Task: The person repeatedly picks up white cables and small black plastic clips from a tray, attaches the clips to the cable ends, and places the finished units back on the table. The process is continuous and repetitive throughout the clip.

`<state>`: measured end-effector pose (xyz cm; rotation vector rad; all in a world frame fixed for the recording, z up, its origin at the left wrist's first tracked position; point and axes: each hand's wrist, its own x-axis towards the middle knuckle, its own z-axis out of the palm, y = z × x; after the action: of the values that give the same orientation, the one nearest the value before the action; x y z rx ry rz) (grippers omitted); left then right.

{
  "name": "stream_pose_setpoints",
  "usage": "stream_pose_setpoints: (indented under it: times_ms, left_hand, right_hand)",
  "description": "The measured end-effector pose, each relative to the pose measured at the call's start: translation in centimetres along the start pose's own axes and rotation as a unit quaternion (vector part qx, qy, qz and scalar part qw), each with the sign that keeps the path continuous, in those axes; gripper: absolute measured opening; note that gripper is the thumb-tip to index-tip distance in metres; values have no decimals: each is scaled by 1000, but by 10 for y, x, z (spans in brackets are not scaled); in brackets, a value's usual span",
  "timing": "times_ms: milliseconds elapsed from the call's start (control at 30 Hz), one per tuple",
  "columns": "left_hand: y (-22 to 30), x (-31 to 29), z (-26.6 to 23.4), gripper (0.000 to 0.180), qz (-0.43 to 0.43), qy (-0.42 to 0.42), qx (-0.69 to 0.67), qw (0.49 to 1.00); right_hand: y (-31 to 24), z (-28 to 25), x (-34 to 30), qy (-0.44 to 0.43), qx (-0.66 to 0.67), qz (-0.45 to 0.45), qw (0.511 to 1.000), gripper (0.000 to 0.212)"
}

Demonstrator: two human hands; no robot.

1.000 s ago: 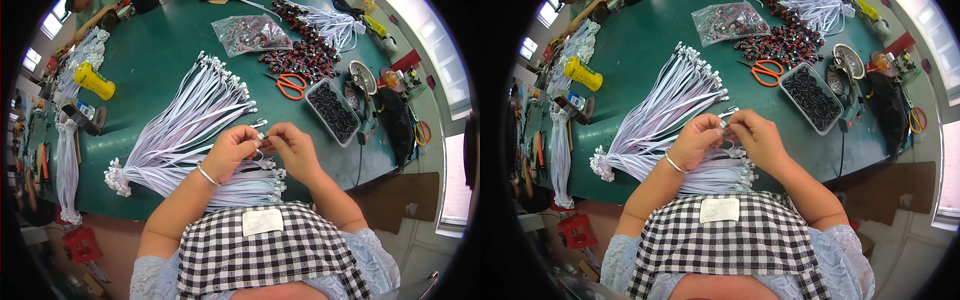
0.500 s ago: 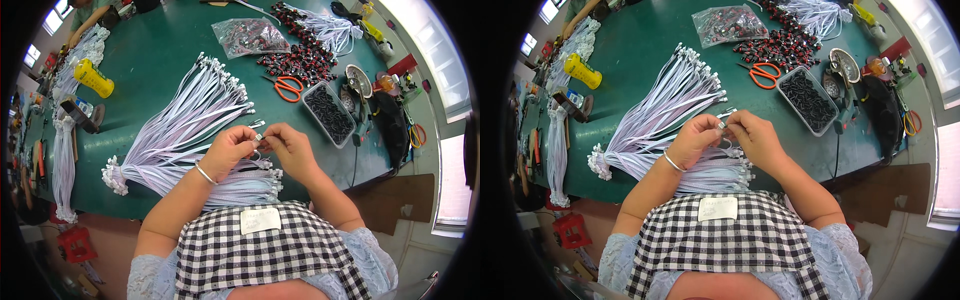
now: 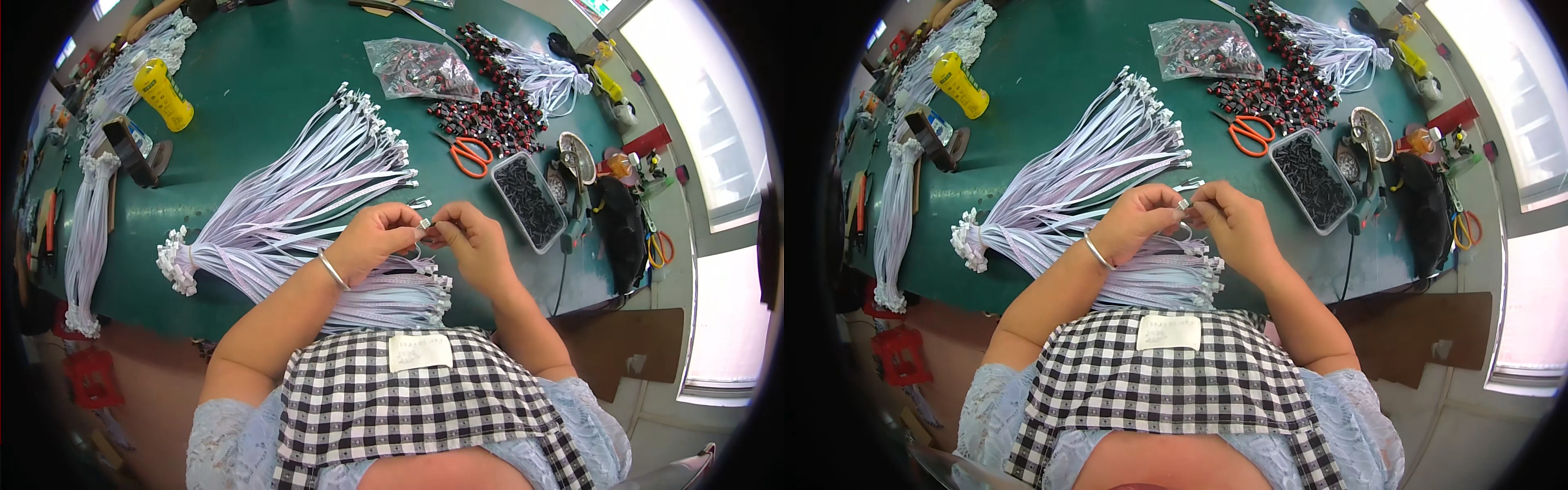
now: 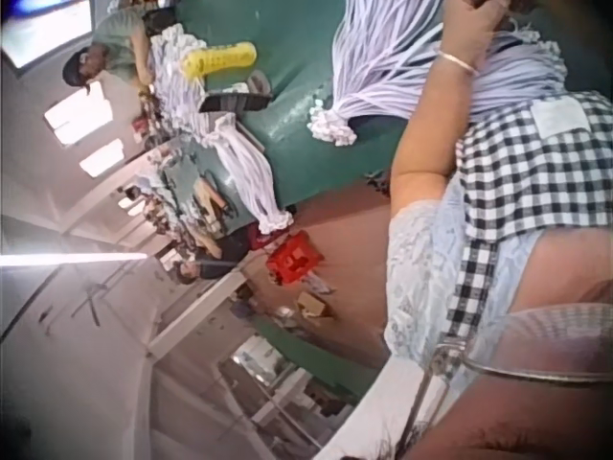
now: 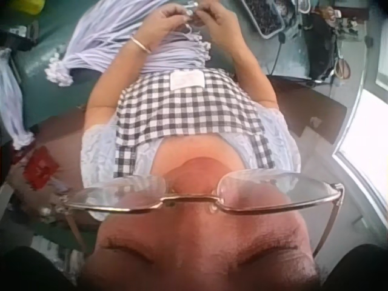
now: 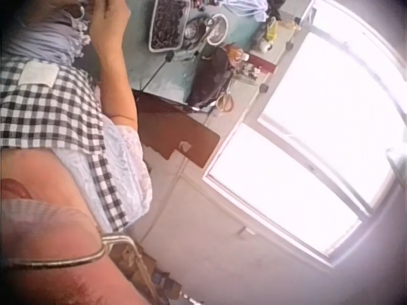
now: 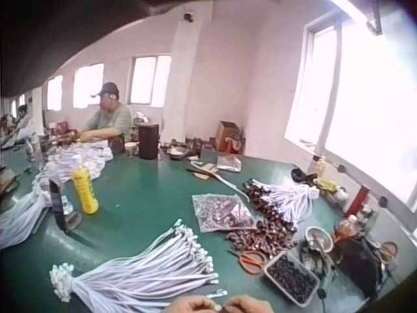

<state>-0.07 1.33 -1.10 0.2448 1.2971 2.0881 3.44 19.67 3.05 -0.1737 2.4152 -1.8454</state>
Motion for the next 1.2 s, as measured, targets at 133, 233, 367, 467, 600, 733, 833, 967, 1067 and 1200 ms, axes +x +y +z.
stream_pose_setpoints:
  times_ms: [133,233,367,467,600,733,833,967,1067,1200]
  left_hand:
    - [0,2,0,10,7,3,34,999]
    - [3,0,1,11,13,6,49,999]
    - [3,1,0,13,23,7,55,998]
    - [2,1,0,14,41,14,44,998]
    - [2,3,-4,16,44,6,61,997]
    - [0,3,-8,19,47,-13,70,996]
    - [5,4,-7,20,47,-28,54,997]
    - [2,5,-9,22,57,-27,71,996]
    - [1,3,-10,27,71,-28,165,983]
    - [4,2,-13,34,36,-26,285,958]
  right_hand:
    - [-5,-5,4,-15,-31,24,999,9]
    - [-4,-7,6,-23,36,71,997,10]
    - [-3,-6,6,-29,30,48,998,9]
    - [-3,-4,4,-26,-1,31,999,9]
    - [4,-2,4,-33,-3,24,999,9]
    - [1,1,6,-43,20,64,997,9]
    - [0,1,11,-53,47,84,994,10]
    - [12,0,11,-65,54,65,994,12]
    - [11,-1,9,-65,58,76,993,13]
    - [15,-7,8,-55,90,90,990,12]
